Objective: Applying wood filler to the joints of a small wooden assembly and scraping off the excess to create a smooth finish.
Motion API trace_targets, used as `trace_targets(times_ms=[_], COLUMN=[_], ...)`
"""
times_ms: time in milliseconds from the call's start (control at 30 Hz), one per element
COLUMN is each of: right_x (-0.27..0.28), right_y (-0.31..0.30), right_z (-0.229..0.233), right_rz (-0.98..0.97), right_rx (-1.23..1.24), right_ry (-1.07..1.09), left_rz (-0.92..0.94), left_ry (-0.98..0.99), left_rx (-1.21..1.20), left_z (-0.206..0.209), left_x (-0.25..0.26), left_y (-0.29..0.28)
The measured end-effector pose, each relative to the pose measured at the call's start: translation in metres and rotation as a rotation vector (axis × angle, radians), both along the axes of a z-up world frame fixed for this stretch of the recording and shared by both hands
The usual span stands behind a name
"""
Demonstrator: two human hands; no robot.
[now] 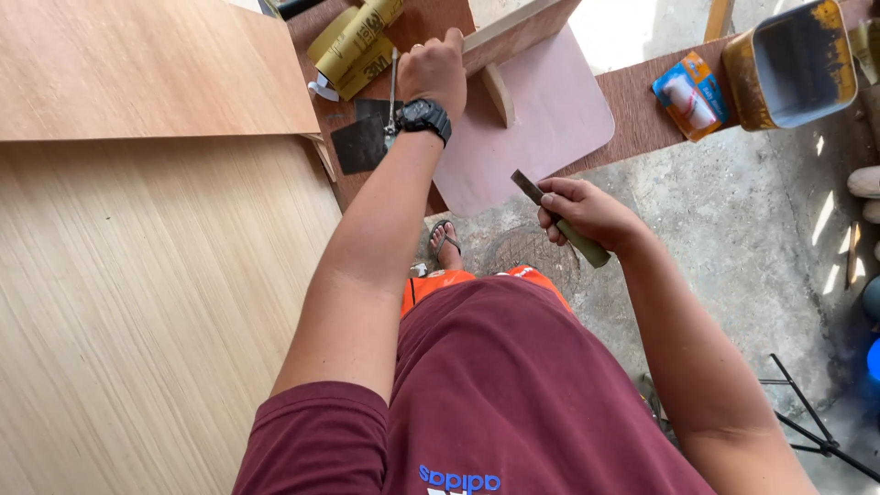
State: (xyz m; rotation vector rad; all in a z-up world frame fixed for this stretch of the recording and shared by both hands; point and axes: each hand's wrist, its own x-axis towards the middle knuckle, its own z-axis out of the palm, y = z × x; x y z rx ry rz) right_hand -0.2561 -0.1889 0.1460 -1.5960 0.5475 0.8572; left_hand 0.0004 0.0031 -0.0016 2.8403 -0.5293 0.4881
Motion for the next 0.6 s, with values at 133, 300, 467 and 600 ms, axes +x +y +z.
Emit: trace_targets(times_ms=[133, 300, 467, 600], right_x=[-0.036, -0.054, -0.059, -0.061], right_y=[-0.025, -0.033, -0.04, -0.034], right_z=[-0.028, -0.027, -0.038, -0.032], right_rz=[-0.161, -0.192, -0.194, -0.151], right_rx=[0.328, 0.361, 0.379, 0.343], right_ry=[-0.068, -0.16, -0.247, -0.223], left_rz=[-0.047, -0.213, -0.213, -0.075], left_ry=[0.335, 0.313, 1.129, 1.389], left_rx=[-0.181, -0.6, -1.022, -1.377], left_z=[0.062, 0.077, 0.059, 0.028], left_x=[-0.022, -0.123, -0.218, -0.241], left_y=[0.01, 0.008, -0.003, -0.019])
